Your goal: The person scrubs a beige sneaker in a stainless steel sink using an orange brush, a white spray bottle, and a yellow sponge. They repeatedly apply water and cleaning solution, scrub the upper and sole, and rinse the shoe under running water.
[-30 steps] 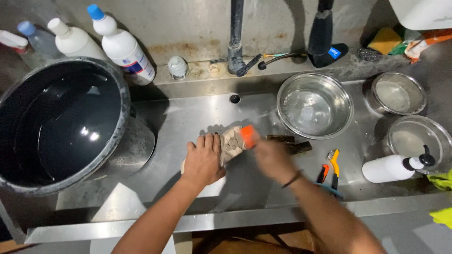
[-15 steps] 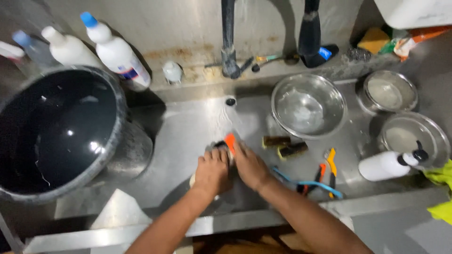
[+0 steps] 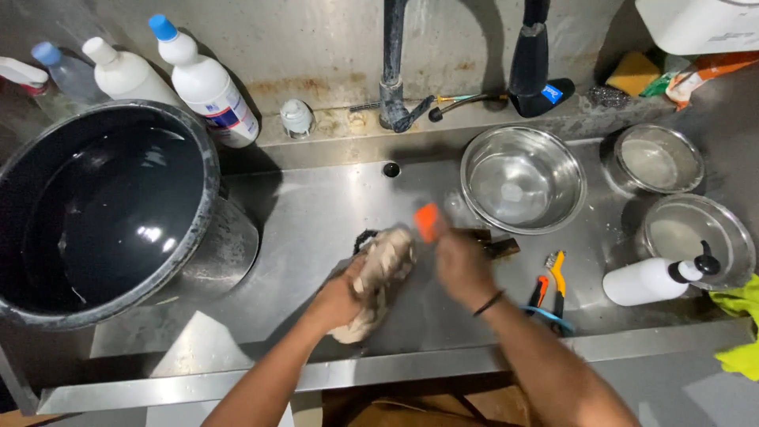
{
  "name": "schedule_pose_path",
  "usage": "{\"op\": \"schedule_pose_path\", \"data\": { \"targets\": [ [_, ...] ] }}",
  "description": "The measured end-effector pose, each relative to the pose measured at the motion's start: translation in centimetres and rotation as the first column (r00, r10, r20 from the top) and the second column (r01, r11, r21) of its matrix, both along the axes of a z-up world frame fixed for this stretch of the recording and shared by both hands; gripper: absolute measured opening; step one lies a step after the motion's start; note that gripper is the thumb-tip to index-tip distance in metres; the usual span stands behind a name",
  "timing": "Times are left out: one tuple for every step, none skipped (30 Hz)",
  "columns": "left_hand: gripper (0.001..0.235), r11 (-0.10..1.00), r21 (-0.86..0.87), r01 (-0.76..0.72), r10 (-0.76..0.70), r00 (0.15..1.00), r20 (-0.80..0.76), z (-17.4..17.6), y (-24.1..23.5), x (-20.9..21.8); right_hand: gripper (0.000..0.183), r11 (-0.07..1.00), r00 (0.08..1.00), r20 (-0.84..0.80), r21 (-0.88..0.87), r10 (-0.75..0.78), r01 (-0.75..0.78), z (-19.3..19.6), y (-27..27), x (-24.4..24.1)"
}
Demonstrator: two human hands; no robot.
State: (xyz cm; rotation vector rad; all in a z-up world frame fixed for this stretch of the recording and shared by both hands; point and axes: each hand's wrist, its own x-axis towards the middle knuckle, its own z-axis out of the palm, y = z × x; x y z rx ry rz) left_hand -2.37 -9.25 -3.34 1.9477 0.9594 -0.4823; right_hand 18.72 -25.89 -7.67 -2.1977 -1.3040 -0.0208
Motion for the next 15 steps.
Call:
{"op": "schedule_pose_path", "data": {
  "targets": [
    [0.074,0.994,-0.045,-0.1,0.104,0.991,0.083,2.4,-0.1,0.0,0.039,0.985,0.971,0.212,0.148,-0.115,0.085,0.5,0.0,2.1],
    [0.074,0.994,-0.041,-0.102,0.105,0.991,0.084,3.0,-1.0,0.3,0.039,0.985,0.971,0.211,0.151,-0.115,0.083,2.2,-0.1,3.7],
    [0.07,0.966,-0.118,-0.231,0.249,0.952,0.176,3.6,-1.9,0.5,0.047,0.973,0.974,-0.016,0.033,-0.228,0.228,4.0,-0.2,5.3],
    [0.067,0.917,-0.202,-0.345,0.39,0.883,0.263,4.4,-2.5,1.0,0.06,0.935,0.909,-0.222,-0.106,-0.353,0.337,6.0,-0.1,7.1],
    [0.067,0.918,-0.195,-0.346,0.39,0.88,0.272,4.2,-3.5,1.2,0.06,0.937,0.911,-0.219,-0.095,-0.348,0.335,6.7,0.7,5.6],
    [0.074,0.901,-0.251,-0.353,0.43,0.8,0.418,4.0,-4.4,1.6,0.06,0.944,0.859,-0.391,-0.126,-0.33,0.305,7.4,1.6,4.4],
    [0.083,0.886,-0.307,-0.348,0.463,0.696,0.549,3.7,-5.3,2.0,0.061,0.952,0.777,-0.55,-0.15,-0.305,0.267,8.1,2.5,3.2],
    [0.083,0.885,-0.308,-0.349,0.465,0.695,0.548,1.1,-5.2,2.5,0.061,0.952,0.778,-0.549,-0.152,-0.305,0.266,6.5,3.9,2.4],
    [0.085,0.917,-0.253,-0.308,0.395,0.61,0.687,-1.7,-5.2,2.9,0.033,0.991,0.854,-0.517,0.083,-0.048,0.105,4.9,5.2,1.7],
    [0.087,0.943,-0.187,-0.277,0.309,0.51,0.803,-4.4,-5.1,3.2,0.017,0.95,0.881,-0.426,0.305,0.205,-0.073,3.1,6.6,0.9],
    [0.087,0.942,-0.187,-0.278,0.31,0.512,0.801,-3.4,-5.1,3.0,0.017,0.95,0.88,-0.429,0.304,0.205,-0.073,2.6,6.7,1.2],
    [0.091,0.955,-0.181,-0.236,0.284,0.547,0.787,-2.4,-5.0,2.8,0.017,0.943,0.898,-0.378,0.314,0.226,-0.106,2.2,7.0,1.5],
    [0.094,0.965,-0.175,-0.193,0.256,0.58,0.773,-1.3,-5.0,2.5,0.02,0.936,0.913,-0.325,0.323,0.248,-0.139,1.8,7.3,1.8],
    [0.094,0.965,-0.174,-0.195,0.257,0.58,0.773,-0.7,-3.9,2.1,0.02,0.936,0.913,-0.324,0.324,0.25,-0.141,1.0,7.2,1.7],
    [0.095,0.951,-0.206,-0.23,0.3,0.538,0.788,0.0,-2.9,1.7,0.015,0.922,0.888,-0.328,0.323,0.322,-0.215,0.2,7.2,1.6]
  ]
}}
